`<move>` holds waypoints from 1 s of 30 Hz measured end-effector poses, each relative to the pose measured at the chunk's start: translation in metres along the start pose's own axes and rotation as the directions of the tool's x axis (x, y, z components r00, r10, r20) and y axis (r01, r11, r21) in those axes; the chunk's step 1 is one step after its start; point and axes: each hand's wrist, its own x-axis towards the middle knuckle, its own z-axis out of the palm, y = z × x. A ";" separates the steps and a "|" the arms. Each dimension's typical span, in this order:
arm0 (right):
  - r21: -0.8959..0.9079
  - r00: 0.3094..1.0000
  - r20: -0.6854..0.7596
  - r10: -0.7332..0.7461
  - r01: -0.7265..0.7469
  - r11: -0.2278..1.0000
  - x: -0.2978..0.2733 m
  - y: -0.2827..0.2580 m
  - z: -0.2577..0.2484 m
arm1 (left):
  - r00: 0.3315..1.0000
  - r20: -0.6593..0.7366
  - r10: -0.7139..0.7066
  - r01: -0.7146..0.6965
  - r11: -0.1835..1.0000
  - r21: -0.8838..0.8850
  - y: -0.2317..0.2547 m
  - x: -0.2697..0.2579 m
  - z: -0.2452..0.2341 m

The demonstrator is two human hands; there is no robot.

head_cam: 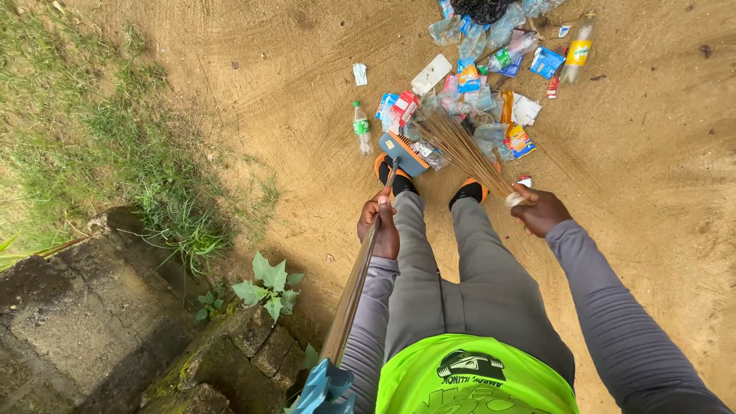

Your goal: Sweep plastic waste and organic debris into a pile and then into a dustpan.

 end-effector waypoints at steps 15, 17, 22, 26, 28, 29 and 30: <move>-0.080 0.979 0.193 0.057 -0.042 0.996 0.028 -0.011 0.099 | 1.000 -0.004 -0.012 0.013 0.987 0.158 0.015 -0.010 0.000; 0.035 0.970 0.240 0.029 -0.038 0.999 0.029 -0.007 0.113 | 1.000 0.019 -0.017 0.016 0.996 0.086 0.016 -0.013 -0.004; -0.142 0.969 0.232 0.084 -0.052 0.988 0.035 0.005 0.106 | 0.998 0.066 0.016 -0.020 0.998 0.066 0.010 -0.012 -0.003; -0.087 0.995 0.055 -0.085 0.089 0.992 0.024 0.029 0.089 | 0.996 0.072 0.052 -0.057 0.996 0.072 0.008 -0.011 -0.002; 0.014 0.999 0.012 -0.045 0.045 0.999 -0.007 0.016 0.056 | 0.998 0.058 0.038 -0.044 0.994 0.100 0.010 -0.005 -0.002; 0.119 1.000 -0.014 0.008 -0.006 0.993 -0.026 0.012 0.041 | 0.999 0.044 0.012 -0.018 0.990 0.137 0.010 -0.007 -0.004; 0.119 1.000 -0.014 0.019 -0.018 0.993 -0.035 0.030 0.033 | 0.999 0.049 0.002 -0.008 0.991 0.137 0.009 -0.009 -0.007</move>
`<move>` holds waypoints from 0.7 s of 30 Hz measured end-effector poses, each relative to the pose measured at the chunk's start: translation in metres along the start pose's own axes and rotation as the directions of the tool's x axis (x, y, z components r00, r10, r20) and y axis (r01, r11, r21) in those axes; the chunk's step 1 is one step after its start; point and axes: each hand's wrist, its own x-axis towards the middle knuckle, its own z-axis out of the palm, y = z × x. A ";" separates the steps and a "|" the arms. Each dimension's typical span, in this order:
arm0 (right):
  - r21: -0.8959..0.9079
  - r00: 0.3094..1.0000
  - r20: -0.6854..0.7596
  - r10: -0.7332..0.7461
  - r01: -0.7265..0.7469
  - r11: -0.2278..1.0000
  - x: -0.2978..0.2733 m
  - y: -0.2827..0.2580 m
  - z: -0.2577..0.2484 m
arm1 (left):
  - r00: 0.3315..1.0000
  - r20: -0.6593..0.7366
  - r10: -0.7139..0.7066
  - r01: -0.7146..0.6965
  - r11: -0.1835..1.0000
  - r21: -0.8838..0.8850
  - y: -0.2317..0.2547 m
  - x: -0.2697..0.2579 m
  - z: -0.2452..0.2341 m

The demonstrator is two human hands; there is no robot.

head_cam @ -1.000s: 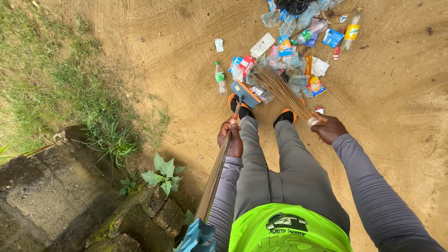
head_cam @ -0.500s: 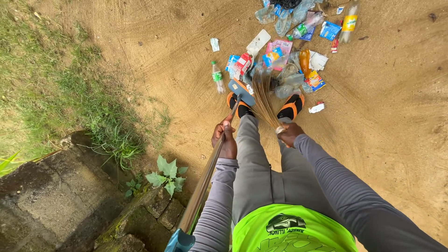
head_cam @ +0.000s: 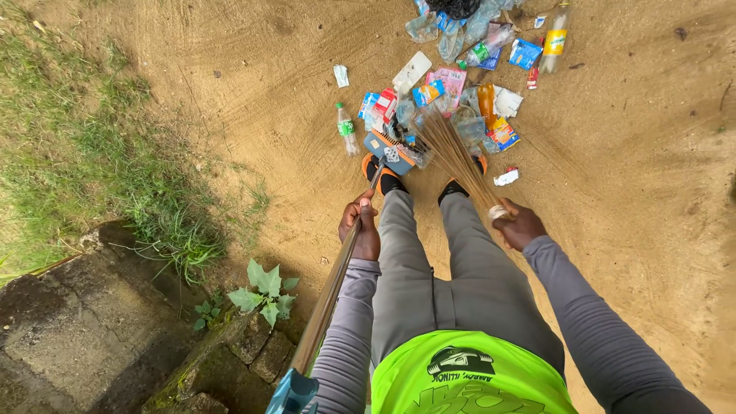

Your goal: Sweep plastic waste and organic debris into a pile and then into a dustpan.

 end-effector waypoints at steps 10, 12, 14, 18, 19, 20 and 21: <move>0.459 0.947 -0.240 0.212 -0.082 0.885 -0.061 0.033 -0.061 | 0.998 0.045 0.040 -0.039 0.999 -0.022 -0.006 0.007 0.008; 0.477 0.940 -0.280 0.196 -0.041 0.878 -0.055 0.034 -0.058 | 0.997 0.049 0.059 -0.057 0.998 -0.039 -0.006 0.011 0.011; 0.415 0.944 -0.254 0.211 -0.090 0.905 -0.051 0.032 -0.050 | 0.998 0.051 0.042 -0.045 0.998 0.052 -0.005 0.012 0.008; 0.451 0.937 -0.214 0.276 -0.156 0.879 0.006 0.052 -0.024 | 0.995 0.083 0.057 -0.052 0.996 -0.066 -0.005 0.021 0.005; 0.492 0.925 -0.269 0.267 -0.106 0.864 0.022 0.057 -0.019 | 0.995 0.093 0.039 -0.041 0.999 0.019 0.003 0.023 0.005; 0.530 0.910 -0.318 0.266 -0.062 0.846 0.033 0.065 -0.011 | 0.995 0.101 0.011 -0.022 0.994 0.108 0.011 0.021 0.001; 0.534 0.909 -0.316 0.272 -0.066 0.843 0.037 0.062 -0.009 | 0.994 0.106 0.009 -0.021 0.993 0.113 0.013 0.025 0.001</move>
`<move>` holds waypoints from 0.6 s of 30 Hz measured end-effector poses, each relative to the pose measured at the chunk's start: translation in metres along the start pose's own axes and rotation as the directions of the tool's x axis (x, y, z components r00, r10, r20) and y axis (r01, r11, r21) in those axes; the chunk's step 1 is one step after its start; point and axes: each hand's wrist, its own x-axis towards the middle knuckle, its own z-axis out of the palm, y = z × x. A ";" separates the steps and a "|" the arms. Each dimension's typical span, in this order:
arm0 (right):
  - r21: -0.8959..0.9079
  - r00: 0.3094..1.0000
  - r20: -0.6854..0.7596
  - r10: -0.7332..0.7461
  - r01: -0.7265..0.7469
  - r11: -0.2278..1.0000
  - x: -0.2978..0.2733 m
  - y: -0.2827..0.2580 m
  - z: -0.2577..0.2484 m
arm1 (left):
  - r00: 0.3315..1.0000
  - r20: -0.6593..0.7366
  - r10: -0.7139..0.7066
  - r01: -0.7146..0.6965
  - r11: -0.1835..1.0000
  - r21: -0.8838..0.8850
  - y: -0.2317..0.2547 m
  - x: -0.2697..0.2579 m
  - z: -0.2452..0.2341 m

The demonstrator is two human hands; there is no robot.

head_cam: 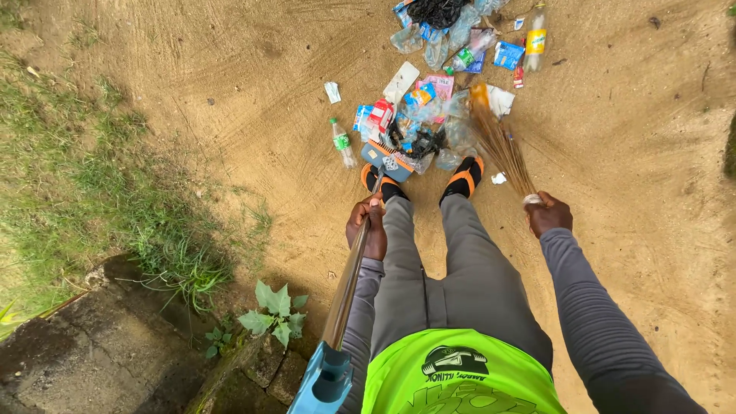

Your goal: Sweep plastic waste and organic debris into a pile and then into a dustpan.

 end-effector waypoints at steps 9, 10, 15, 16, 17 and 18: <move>-0.388 0.875 -0.241 -0.421 0.311 0.868 0.023 0.066 0.028 | 0.992 0.124 0.038 -0.035 0.999 -0.022 -0.007 0.007 -0.024; -0.319 0.907 -0.221 -0.359 0.281 0.905 -0.004 0.053 0.028 | 0.991 0.132 0.034 -0.029 0.999 -0.033 -0.009 0.005 -0.027; 0.216 0.988 -0.151 -0.006 0.039 0.976 -0.064 0.033 0.013 | 0.982 0.169 0.085 -0.084 0.996 -0.012 -0.003 0.012 -0.034; 0.265 0.985 -0.169 -0.026 0.071 0.962 -0.075 0.038 0.007 | 0.985 0.168 0.046 -0.045 0.999 -0.010 0.001 0.008 -0.037; 0.317 0.980 -0.187 -0.068 0.126 0.940 -0.073 0.031 0.003 | 0.987 0.157 0.028 -0.026 1.000 -0.017 0.008 0.015 -0.034; 0.315 0.979 -0.188 -0.083 0.141 0.938 -0.074 0.029 0.003 | 0.988 0.150 0.039 -0.036 0.999 -0.027 0.000 0.013 -0.033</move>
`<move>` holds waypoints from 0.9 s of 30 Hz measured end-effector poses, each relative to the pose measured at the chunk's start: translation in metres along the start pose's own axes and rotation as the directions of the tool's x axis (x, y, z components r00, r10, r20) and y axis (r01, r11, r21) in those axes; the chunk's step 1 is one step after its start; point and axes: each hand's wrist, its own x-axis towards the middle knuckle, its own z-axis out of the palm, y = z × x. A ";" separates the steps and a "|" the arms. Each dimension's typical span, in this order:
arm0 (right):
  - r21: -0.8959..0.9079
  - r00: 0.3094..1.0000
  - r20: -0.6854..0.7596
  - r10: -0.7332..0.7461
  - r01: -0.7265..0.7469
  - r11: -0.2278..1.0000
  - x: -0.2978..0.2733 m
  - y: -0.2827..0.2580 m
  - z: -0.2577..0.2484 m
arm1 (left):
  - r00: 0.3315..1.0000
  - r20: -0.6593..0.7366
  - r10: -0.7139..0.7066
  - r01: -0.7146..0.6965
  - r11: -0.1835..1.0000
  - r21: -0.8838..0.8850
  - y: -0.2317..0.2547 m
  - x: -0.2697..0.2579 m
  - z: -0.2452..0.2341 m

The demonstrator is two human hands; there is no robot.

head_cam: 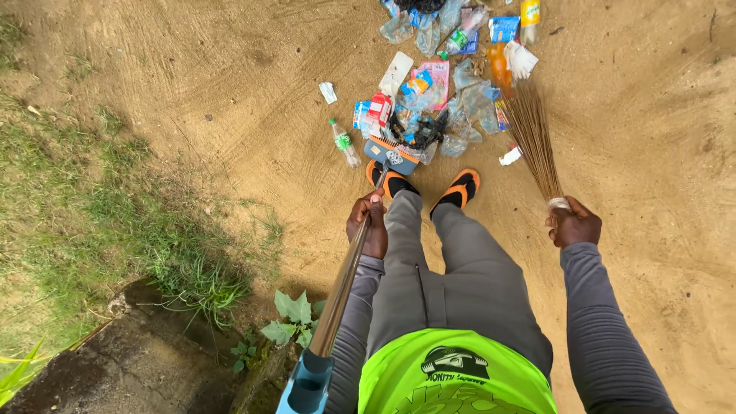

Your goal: Sweep plastic waste and organic debris into a pile and then into a dustpan.

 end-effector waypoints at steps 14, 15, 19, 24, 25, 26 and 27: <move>-0.441 0.968 0.251 0.030 0.087 0.893 -0.016 0.027 0.147 | 0.989 0.147 0.022 -0.027 0.999 0.032 -0.002 -0.012 0.011; -0.430 0.969 0.248 0.020 0.092 0.898 -0.024 0.024 0.149 | 0.988 0.152 0.035 -0.041 0.999 0.032 0.004 -0.014 0.012; -0.641 0.925 0.379 0.024 0.244 0.728 -0.022 0.055 0.154 | 0.989 0.149 0.005 -0.020 0.995 0.102 0.001 -0.007 0.019; -0.684 0.875 0.484 -0.010 0.385 0.620 -0.026 0.065 0.108 | 0.981 0.182 -0.062 0.039 0.991 0.126 0.005 -0.013 0.028; -0.737 0.878 0.478 0.033 0.380 0.559 -0.020 0.064 0.097 | 0.984 0.176 0.015 -0.035 0.993 0.110 -0.001 -0.014 0.030; -0.785 0.881 0.467 0.075 0.374 0.494 -0.013 0.064 0.087 | 0.981 0.170 0.093 -0.110 0.989 0.095 -0.006 -0.014 0.033; -0.786 0.881 0.467 0.077 0.373 0.493 -0.010 0.056 0.071 | 0.981 0.170 0.090 -0.107 0.990 0.094 -0.001 -0.015 0.033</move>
